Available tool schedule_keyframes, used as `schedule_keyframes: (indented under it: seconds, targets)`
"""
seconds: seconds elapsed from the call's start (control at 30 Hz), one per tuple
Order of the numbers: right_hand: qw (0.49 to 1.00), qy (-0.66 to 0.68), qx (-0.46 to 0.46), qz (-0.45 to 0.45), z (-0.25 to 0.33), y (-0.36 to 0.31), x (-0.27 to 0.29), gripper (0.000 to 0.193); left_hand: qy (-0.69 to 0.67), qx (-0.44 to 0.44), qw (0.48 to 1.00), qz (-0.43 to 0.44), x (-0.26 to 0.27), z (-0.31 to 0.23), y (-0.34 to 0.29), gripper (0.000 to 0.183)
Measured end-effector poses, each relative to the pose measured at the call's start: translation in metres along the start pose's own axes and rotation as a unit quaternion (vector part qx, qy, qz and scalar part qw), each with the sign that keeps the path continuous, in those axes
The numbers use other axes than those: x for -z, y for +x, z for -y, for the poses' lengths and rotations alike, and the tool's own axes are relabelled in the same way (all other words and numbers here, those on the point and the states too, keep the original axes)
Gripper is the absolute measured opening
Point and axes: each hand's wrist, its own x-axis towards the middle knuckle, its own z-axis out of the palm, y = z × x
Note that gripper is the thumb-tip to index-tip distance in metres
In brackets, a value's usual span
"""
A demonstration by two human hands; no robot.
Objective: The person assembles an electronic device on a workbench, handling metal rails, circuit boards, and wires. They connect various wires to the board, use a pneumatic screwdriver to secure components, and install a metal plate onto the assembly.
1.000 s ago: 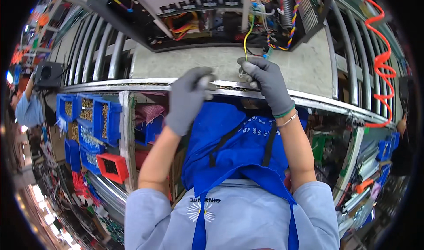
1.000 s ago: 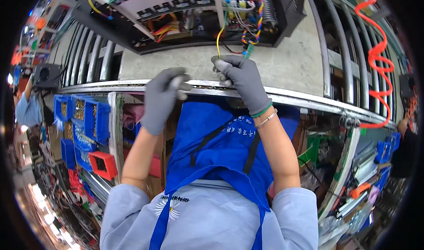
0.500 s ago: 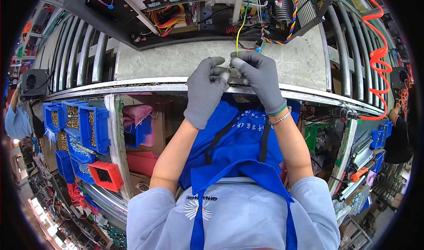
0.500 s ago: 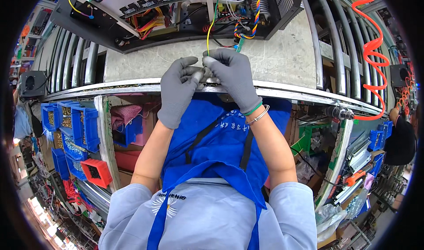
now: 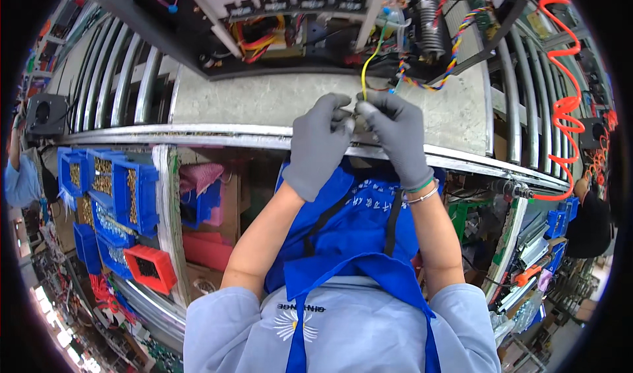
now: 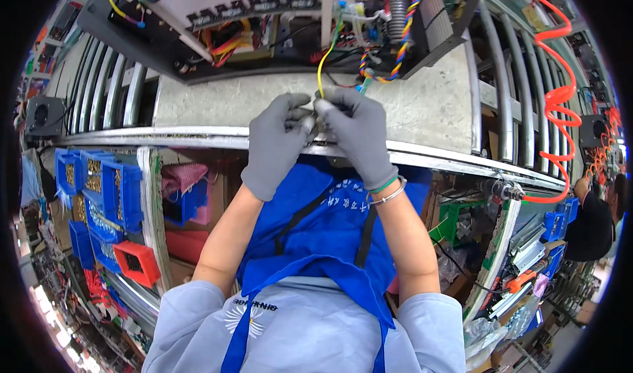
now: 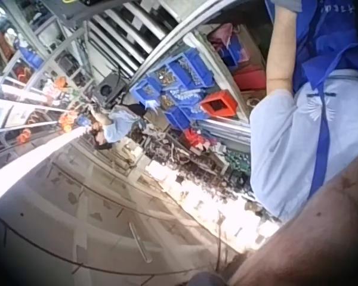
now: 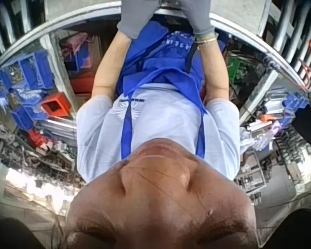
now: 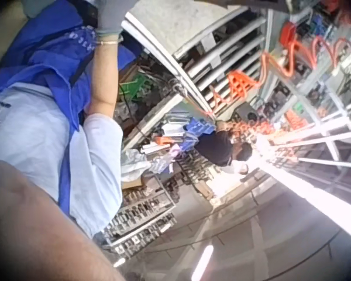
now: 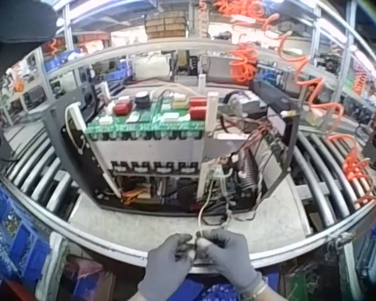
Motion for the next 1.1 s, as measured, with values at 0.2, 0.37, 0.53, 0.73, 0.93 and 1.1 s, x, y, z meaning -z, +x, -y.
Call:
schedule_keyframes:
  seconds: [0.2,0.37,0.53,0.73,0.93,1.1]
  targets:
    - [0.995,-0.101,0.023,-0.004,-0.005,0.003,-0.005,0.024,-0.009,0.002,1.0,-0.021,0.004,0.009,-0.005,0.033]
    - [0.994,-0.07,0.082,-0.011,-0.005,0.003,-0.009,0.022,0.062,-0.058,0.995,-0.051,-0.004,0.011,0.004,0.023]
    - [0.997,-0.057,0.027,0.034,-0.006,-0.003,-0.011,0.026,0.103,-0.059,0.99,-0.08,0.0,0.011,-0.006,0.017]
    - [0.999,-0.038,0.028,0.027,0.003,-0.005,-0.013,0.027,0.048,-0.058,0.995,-0.059,0.001,0.016,-0.003,0.02]
    - [0.996,-0.062,0.022,0.058,-0.006,0.001,0.001,0.027,-0.006,-0.084,0.996,-0.033,-0.009,0.025,0.006,0.021]
    - [0.997,-0.052,0.064,0.011,-0.014,-0.005,0.004,0.031,-0.049,-0.117,0.992,-0.024,-0.021,0.03,0.016,0.029]
